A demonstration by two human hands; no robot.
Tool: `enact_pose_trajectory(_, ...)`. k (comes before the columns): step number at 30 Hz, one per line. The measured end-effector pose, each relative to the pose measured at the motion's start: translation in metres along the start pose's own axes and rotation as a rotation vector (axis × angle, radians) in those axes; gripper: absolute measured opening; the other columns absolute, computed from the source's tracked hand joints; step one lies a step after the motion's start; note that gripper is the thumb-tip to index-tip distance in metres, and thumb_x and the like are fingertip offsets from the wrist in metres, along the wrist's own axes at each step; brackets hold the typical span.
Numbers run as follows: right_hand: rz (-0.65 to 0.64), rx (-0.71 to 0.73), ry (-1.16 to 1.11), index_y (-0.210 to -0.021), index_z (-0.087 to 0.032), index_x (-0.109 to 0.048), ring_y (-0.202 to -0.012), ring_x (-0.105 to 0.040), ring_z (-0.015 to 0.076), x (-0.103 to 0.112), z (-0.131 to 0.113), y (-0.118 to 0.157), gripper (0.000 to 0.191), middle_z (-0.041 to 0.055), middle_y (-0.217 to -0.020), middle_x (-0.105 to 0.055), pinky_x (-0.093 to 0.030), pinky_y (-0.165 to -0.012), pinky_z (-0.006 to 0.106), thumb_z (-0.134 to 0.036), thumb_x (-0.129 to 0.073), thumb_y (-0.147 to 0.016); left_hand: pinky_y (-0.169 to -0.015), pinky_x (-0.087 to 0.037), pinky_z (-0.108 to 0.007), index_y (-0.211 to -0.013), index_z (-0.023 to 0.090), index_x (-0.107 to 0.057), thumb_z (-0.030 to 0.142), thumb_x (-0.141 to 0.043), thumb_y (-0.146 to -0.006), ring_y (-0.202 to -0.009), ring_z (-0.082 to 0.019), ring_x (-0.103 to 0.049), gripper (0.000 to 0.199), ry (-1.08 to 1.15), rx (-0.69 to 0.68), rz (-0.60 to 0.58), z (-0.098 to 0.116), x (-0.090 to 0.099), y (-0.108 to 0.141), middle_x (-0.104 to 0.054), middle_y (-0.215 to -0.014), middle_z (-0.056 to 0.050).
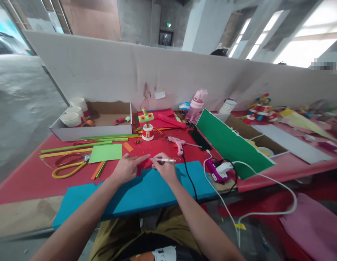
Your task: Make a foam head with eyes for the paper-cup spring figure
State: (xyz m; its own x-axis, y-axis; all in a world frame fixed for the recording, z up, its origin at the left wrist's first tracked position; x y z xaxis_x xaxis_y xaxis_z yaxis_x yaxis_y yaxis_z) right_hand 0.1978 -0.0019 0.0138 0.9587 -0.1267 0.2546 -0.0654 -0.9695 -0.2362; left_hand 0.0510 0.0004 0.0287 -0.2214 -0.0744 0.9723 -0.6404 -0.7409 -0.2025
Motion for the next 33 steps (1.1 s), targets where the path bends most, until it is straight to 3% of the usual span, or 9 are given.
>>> enact_pose_trajectory(5,-0.045,0.116,0.203,-0.081,-0.023,-0.061,-0.067,-0.067,0.0155,-0.011,-0.014,0.013,0.007,-0.0010,-0.072,-0.068,-0.049,-0.061,0.023,-0.029,-0.057,-0.081,-0.077,-0.036,-0.034,-0.142,0.027,-0.038,0.009,-0.044,-0.073,-0.082,-0.020,-0.065,0.072,0.008,-0.007,0.009,0.000,-0.001,0.001,-0.072,-0.101,-0.005)
enact_pose_trajectory(14,-0.136,0.334,0.356,-0.082,-0.021,-0.060,-0.073,-0.062,0.0152,-0.028,-0.018,0.016,0.006,0.0023,-0.080,-0.067,-0.045,-0.068,0.023,-0.024,-0.055,-0.084,-0.079,-0.038,-0.036,-0.141,0.026,-0.039,0.009,-0.044,-0.072,-0.092,-0.021,-0.066,0.071,-0.007,-0.014,0.000,0.002,-0.001,0.001,-0.069,-0.117,-0.006)
enact_pose_trajectory(22,-0.223,0.343,0.346,-0.086,-0.021,-0.058,-0.077,-0.060,0.0161,-0.037,-0.021,0.018,0.005,0.0032,-0.083,-0.065,-0.044,-0.071,0.024,-0.019,-0.054,-0.084,-0.078,-0.038,-0.035,-0.142,0.026,-0.038,0.007,-0.045,-0.070,-0.096,-0.021,-0.066,0.075,0.031,-0.025,0.011,0.004,0.001,0.001,-0.067,-0.120,-0.006)
enact_pose_trajectory(33,-0.210,0.325,0.431,-0.081,-0.021,-0.055,-0.072,-0.057,0.0157,-0.037,-0.025,0.018,0.005,0.0021,-0.077,-0.062,-0.041,-0.066,0.024,-0.018,-0.053,-0.084,-0.078,-0.038,-0.035,-0.141,0.026,-0.040,0.008,-0.046,-0.069,-0.093,-0.021,-0.066,0.074,0.045,-0.018,0.016,0.004,0.001,0.001,-0.069,-0.115,-0.006)
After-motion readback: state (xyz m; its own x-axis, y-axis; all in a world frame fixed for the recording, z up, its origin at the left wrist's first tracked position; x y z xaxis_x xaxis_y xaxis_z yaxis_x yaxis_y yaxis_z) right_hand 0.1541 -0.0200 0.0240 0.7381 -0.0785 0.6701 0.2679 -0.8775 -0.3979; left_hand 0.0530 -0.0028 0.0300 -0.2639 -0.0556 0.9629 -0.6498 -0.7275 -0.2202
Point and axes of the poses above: each hand's wrist, its own y-axis away from the middle knuckle, its own x-axis out of the back of the hand, z = x × y, the point moved 9 cm from there along -y, towards the middle knuckle
